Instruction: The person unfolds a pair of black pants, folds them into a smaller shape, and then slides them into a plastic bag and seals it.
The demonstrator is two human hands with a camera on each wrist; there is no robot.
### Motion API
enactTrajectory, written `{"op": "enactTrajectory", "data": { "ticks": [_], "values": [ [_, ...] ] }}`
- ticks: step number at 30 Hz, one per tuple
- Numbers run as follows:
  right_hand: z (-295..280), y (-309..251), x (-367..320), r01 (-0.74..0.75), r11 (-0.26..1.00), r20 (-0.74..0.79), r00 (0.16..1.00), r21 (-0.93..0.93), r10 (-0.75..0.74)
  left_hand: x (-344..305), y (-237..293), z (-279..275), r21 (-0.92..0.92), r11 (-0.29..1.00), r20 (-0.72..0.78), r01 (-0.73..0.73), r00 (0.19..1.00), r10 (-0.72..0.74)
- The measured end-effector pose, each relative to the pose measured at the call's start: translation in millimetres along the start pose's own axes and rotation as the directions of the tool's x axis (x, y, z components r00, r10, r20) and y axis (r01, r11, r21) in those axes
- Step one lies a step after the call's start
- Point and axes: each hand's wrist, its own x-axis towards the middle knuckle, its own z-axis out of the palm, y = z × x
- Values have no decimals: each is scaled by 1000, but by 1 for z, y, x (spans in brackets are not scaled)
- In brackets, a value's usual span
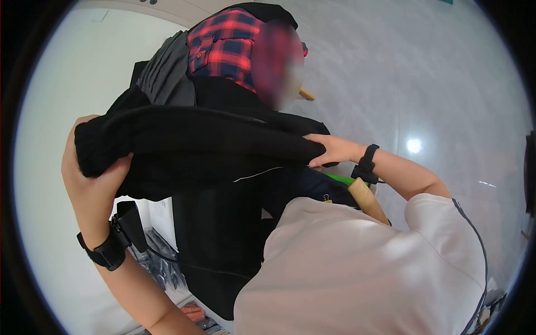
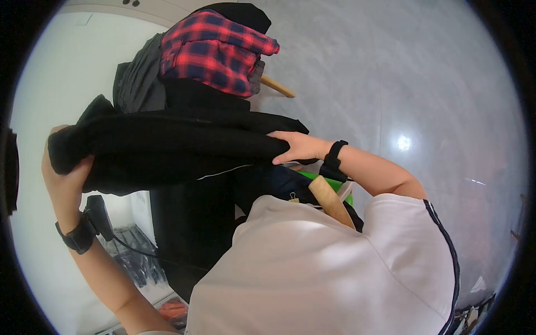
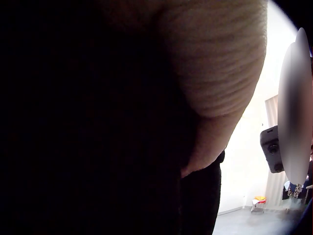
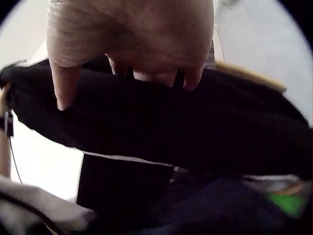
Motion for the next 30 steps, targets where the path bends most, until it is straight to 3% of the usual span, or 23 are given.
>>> {"op": "enactTrajectory", "data": {
  "ticks": [1,3,4,5,6,7,9,10,11,13,14,17,18,19,21,23,25,27,30],
  "values": [
    [-2,-14,4,-157,937,161,981,311,111,-1,-1,-1,6,1000,1,-2,1000,2],
    [1,-14,12,-152,915,243,968,374,61,-5,-6,-2,46,999,-33,17,999,-15],
    [6,-19,18,-143,714,210,978,686,-6,-8,-9,-4,47,999,-31,14,999,-13],
    [9,-22,23,-118,415,155,986,902,-57,-12,-13,-5,69,998,-22,16,1000,-14],
    [3,-22,30,-140,346,210,962,928,-175,-15,-15,-6,91,996,-14,17,1000,-16],
    [0,-17,35,-138,345,209,962,928,-176,-18,-18,-6,92,996,-13,16,1000,-15],
    [-1,-16,43,-61,483,158,974,873,-162,-24,-22,-6,59,997,-68,39,997,-35],
    [-2,-26,42,26,416,41,988,909,-150,-25,-23,-5,62,997,-70,38,997,-34],
    [-6,-30,43,25,417,43,988,909,-152,-27,-24,-6,67,997,-84,48,996,-43],
    [-13,-33,48,160,256,-78,950,953,-303,-32,-28,-11,74,995,-102,61,993,-54],
    [-14,-34,48,96,124,-69,975,988,-210,-35,-30,-12,62,996,-109,62,993,-55],
    [-28,-34,44,134,142,-83,944,981,-318,-39,-35,-15,59,994,-108,88,991,-82],
    [-31,-57,37,167,207,-131,975,964,-180,-40,-35,-16,71,991,-101,111,989,-103],
    [-39,-66,32,166,209,-129,975,964,-181,-41,-36,-16,71,991,-103,113,989,-105],
    [-53,-71,23,280,356,-241,959,892,-151,-41,-40,-14,49,983,-75,180,982,-176],
    [-66,-64,15,309,379,-249,948,872,-200,-44,-44,-12,44,983,-88,180,981,-175],
    [-77,-75,3,198,577,-151,980,792,-128,-44,-47,-9,37,983,-93,177,980,-173],
    [-76,-87,-2,175,609,-131,985,774,-116,-43,-46,-7,37,989,-114,141,984,-136],
    [-67,-95,-3,172,874,-188,978,455,-94,-41,-42,-7,41,993,-125,115,986,-109]
  ]
}}
